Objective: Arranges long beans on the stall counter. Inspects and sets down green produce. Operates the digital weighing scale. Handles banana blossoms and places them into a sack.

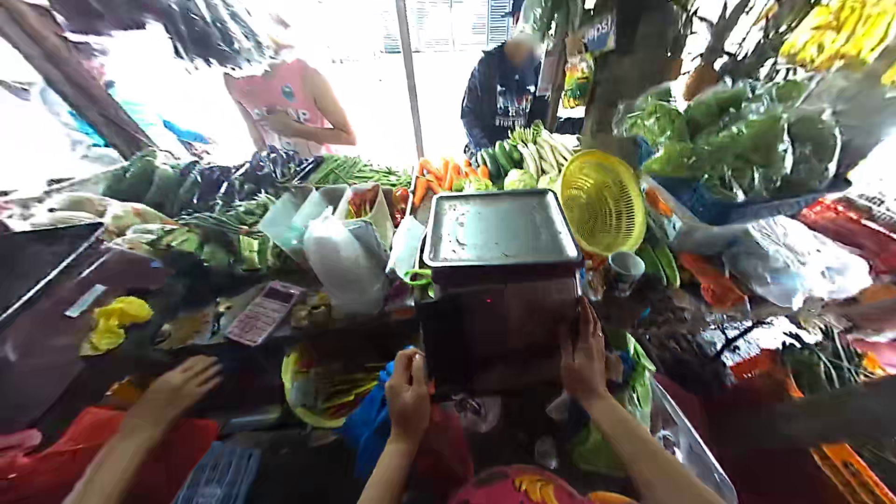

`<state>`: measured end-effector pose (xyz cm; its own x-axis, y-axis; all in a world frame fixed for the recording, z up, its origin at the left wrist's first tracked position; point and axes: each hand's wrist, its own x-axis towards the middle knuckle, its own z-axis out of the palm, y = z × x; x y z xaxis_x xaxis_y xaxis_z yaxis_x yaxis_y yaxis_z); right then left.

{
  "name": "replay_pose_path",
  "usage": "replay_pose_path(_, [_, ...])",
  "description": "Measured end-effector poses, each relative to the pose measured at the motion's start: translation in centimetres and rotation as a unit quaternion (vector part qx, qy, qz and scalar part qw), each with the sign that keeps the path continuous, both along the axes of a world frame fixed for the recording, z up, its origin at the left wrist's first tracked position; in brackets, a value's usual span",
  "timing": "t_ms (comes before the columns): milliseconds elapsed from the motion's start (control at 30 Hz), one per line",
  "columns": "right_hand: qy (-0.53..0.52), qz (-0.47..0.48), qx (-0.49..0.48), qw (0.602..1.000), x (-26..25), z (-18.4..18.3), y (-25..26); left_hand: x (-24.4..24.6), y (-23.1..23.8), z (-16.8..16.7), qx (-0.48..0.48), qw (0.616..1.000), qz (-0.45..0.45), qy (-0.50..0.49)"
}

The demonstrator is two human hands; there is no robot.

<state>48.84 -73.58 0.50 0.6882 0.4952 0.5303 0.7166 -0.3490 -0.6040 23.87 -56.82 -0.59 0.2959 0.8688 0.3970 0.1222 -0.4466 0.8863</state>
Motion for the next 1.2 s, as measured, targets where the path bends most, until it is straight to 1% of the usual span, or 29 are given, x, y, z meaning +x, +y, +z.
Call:
replay_pose_path(133, [-0.011, -0.022, -0.006, 1.000, -0.1, 0.0, 0.1, -0.2, 0.1, 0.0, -0.034, 0.998, -0.027, -0.041])
replay_pose_path(200, [-0.032, -0.036, -0.002, 0.999, -0.6, 0.5, 0.1, -0.4, 0.2, -0.2, -0.032, 0.997, -0.034, -0.055])
replay_pose_path(300, [-0.114, -0.043, 0.068, 0.990, -1.9, 1.7, 0.5, -0.3, 0.4, -0.7, -0.035, 0.994, -0.051, -0.095])
replay_pose_path(367, [-0.148, -0.003, 0.096, 0.984, -3.2, 2.1, 1.1, -0.2, 0.4, -0.8, -0.034, 0.993, -0.058, -0.101])
replay_pose_path(433, [-0.155, 0.067, 0.101, 0.980, -4.8, 1.7, 2.2, -0.2, 0.5, -0.6, -0.033, 0.994, -0.060, -0.085])
replay_pose_path(533, [-0.147, 0.172, 0.078, 0.971, -7.2, -0.4, 4.1, -0.4, 0.8, -0.9, -0.019, 0.995, -0.074, -0.057])
replay_pose_path(600, [-0.149, 0.209, 0.053, 0.965, -8.2, -1.9, 5.1, -0.4, 1.0, -1.2, 0.002, 0.995, -0.081, -0.052])
replay_pose_path(700, [-0.155, 0.220, 0.030, 0.963, -8.1, -2.4, 5.6, -0.3, 1.1, -1.4, 0.022, 0.994, -0.085, -0.063])
replay_pose_path(800, [-0.169, 0.227, 0.037, 0.959, -7.7, -2.5, 5.8, -0.1, 1.3, -1.4, 0.023, 0.993, -0.087, -0.077])
replay_pose_path(933, [-0.168, 0.221, 0.043, 0.960, -7.7, -2.5, 5.9, 0.0, 1.1, -1.1, 0.008, 0.992, -0.096, -0.084])
replay_pose_path(1133, [-0.159, 0.217, 0.026, 0.963, -8.2, -2.4, 5.7, -0.3, 1.1, -0.9, -0.015, 0.989, -0.112, -0.092])
replay_pose_path(1200, [-0.148, 0.234, 0.054, 0.959, -8.3, -1.8, 5.5, -0.4, 1.0, -0.8, -0.025, 0.989, -0.114, -0.095])
